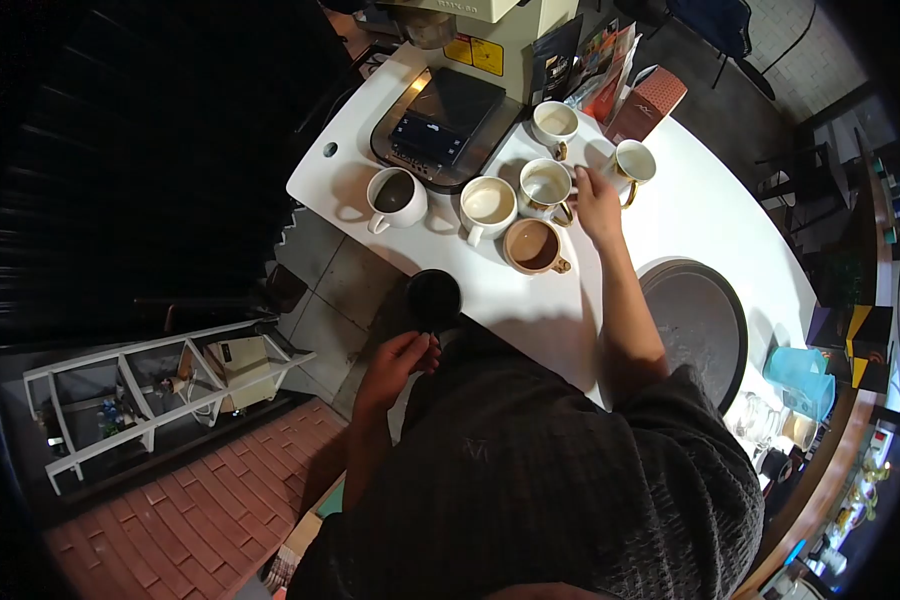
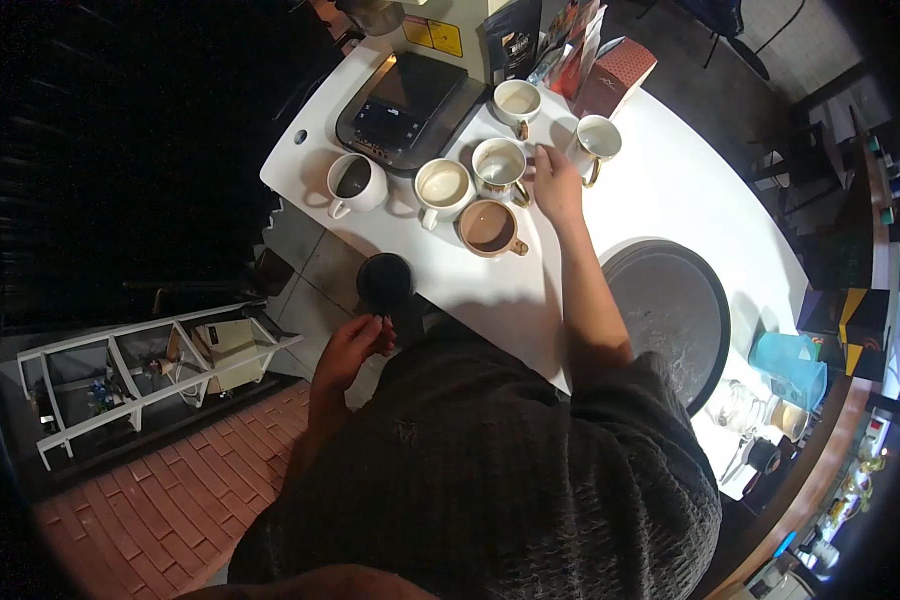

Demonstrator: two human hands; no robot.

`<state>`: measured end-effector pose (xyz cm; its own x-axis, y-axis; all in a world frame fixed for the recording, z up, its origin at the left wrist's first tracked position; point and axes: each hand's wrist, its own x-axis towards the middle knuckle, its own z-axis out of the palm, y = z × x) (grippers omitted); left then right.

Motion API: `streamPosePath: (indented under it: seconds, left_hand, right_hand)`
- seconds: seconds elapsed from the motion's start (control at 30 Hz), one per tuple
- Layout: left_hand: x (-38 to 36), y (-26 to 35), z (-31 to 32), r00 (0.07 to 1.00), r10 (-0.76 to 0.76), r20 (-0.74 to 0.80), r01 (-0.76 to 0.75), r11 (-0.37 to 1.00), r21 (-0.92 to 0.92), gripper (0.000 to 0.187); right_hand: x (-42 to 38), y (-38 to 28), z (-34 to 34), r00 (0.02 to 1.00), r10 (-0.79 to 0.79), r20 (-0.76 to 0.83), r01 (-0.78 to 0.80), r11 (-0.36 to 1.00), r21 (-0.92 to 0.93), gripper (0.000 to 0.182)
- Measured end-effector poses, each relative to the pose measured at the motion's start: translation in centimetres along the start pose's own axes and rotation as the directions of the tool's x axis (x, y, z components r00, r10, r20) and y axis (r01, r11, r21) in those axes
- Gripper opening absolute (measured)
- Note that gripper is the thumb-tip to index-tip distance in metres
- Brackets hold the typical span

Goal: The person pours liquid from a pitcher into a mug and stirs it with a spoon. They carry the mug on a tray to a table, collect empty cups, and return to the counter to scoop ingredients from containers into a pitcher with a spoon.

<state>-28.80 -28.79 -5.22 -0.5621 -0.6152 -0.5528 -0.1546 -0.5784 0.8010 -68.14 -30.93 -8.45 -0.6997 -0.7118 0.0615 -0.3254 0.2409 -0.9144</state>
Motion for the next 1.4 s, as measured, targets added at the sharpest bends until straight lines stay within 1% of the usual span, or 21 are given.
streamPosePath:
  seconds: [0.03, 0.07, 0.13, 0.17, 0.23, 0.27, 0.33, 0.37, 0.43, 0.53, 0.6, 0.67, 0.8, 0.87, 1.0, 1.03, 1.1, 1.23, 1.3, 1.33, 1.4]
  left_hand:
    - [0.1, -0.1, -0.1, 1.0, -0.006, -0.002, 0.006, 1.0, 0.006, 0.028]
    - [0.2, -0.1, -0.1, 1.0, -0.014, -0.002, 0.014, 1.0, 0.014, 0.028]
    - [0.4, 0.4, -0.1, 1.0, -0.002, 0.015, 0.002, 1.0, 0.019, 0.028]
    - [0.6, 0.6, 0.0, 1.0, 0.011, 0.029, -0.011, 1.0, 0.026, 0.028]
    - [1.0, 0.7, -0.3, 0.999, -0.001, 0.052, 0.0, 0.999, 0.033, 0.03]
    - [1.2, 0.7, -0.4, 0.997, -0.013, 0.07, 0.01, 0.999, 0.043, 0.031]
    - [1.4, 0.8, -0.4, 0.997, -0.014, 0.076, 0.01, 0.998, 0.055, 0.031]
    - [1.5, 0.9, -0.5, 0.997, -0.015, 0.073, 0.01, 0.998, 0.065, 0.03]
    - [1.5, 1.0, -0.6, 0.997, -0.019, 0.076, 0.015, 0.998, 0.058, 0.03]
    - [1.7, 0.9, -0.9, 0.996, -0.014, 0.087, 0.01, 0.999, 0.045, 0.029]
    - [1.7, 0.8, -0.9, 0.996, -0.007, 0.091, 0.004, 0.999, 0.038, 0.029]
    - [1.7, 0.8, -0.8, 0.998, 0.023, 0.05, -0.023, 1.0, 0.002, 0.029]
    - [2.4, 0.5, -1.3, 1.0, 0.0, 0.022, 0.001, 1.0, -0.018, 0.028]
    - [2.9, 0.6, -1.4, 0.999, 0.043, 0.031, -0.043, 0.999, -0.009, 0.028]
    - [4.0, 0.7, -1.9, 0.999, 0.052, 0.017, -0.052, 0.999, 0.011, 0.027]
    - [4.2, 0.7, -2.0, 0.999, 0.033, 0.009, -0.033, 0.999, 0.007, 0.027]
    - [4.6, 0.8, -2.1, 1.0, 0.015, 0.002, -0.015, 1.0, 0.002, 0.026]
    - [5.5, 0.9, -2.2, 1.0, 0.025, 0.017, -0.026, 0.999, 0.036, 0.026]
    - [5.9, 0.9, -2.3, 0.999, 0.034, 0.029, -0.035, 0.999, 0.036, 0.026]
    - [6.1, 1.0, -2.3, 0.999, 0.038, 0.027, -0.039, 0.998, 0.049, 0.026]
    - [6.4, 1.1, -2.4, 0.999, 0.036, 0.024, -0.037, 0.997, 0.062, 0.026]
  right_hand:
    - [-1.1, -0.3, -0.5, 0.986, 0.158, 0.058, -0.166, 0.97, 0.176, 0.039]
    - [-2.1, -0.3, -0.8, 0.986, 0.157, 0.058, -0.165, 0.971, 0.173, 0.039]
    - [-4.0, -0.2, -1.6, 0.986, 0.058, 0.154, -0.078, 0.988, 0.132, 0.041]
    - [-5.2, -1.7, -2.1, 0.986, -0.054, 0.156, 0.042, 0.996, 0.083, 0.041]
    - [-6.1, -2.4, -1.8, 0.969, -0.239, 0.068, 0.241, 0.97, -0.027, 0.039]
    - [-6.1, -2.4, -1.7, 0.97, -0.237, 0.062, 0.239, 0.97, -0.032, 0.039]
    - [-5.7, -2.0, -1.3, 0.992, -0.112, 0.052, 0.117, 0.989, -0.094, 0.036]
    - [-5.5, -1.7, -0.9, 0.993, -0.112, 0.048, 0.117, 0.989, -0.095, 0.036]
    - [-5.0, -1.2, -0.2, 0.996, -0.09, -0.013, 0.088, 0.992, -0.087, 0.034]
    - [-3.9, -1.2, 0.7, 0.997, -0.078, -0.027, 0.074, 0.989, -0.128, 0.032]
    - [-3.0, -1.5, 1.0, 0.996, -0.091, -0.02, 0.088, 0.987, -0.135, 0.033]
    - [-2.2, -1.6, 1.5, 0.994, -0.104, -0.012, 0.101, 0.984, -0.145, 0.034]
    - [-1.4, -2.8, 1.9, 0.997, -0.081, 0.009, 0.081, 0.983, -0.165, 0.034]
    - [-1.2, -2.9, 2.1, 0.997, -0.073, 0.022, 0.076, 0.984, -0.163, 0.034]
    - [-1.1, -3.2, 2.5, 0.998, -0.056, 0.014, 0.057, 0.984, -0.166, 0.035]
    - [-1.0, -3.4, 2.6, 0.998, -0.061, 0.016, 0.063, 0.984, -0.165, 0.035]
    - [-0.9, -3.5, 2.7, 0.999, 0.0, 0.033, 0.005, 0.987, -0.16, 0.034]
    - [-0.8, -2.7, 2.6, 0.999, -0.017, 0.036, 0.023, 0.984, -0.176, 0.039]
    - [-1.6, -2.7, 2.3, 0.979, -0.175, -0.107, 0.138, 0.947, -0.291, 0.042]
    - [-2.1, -3.1, 1.8, 0.979, -0.174, -0.108, 0.136, 0.947, -0.291, 0.042]
    - [-3.4, -4.0, 0.7, 0.998, 0.02, -0.068, -0.036, 0.968, -0.247, 0.043]
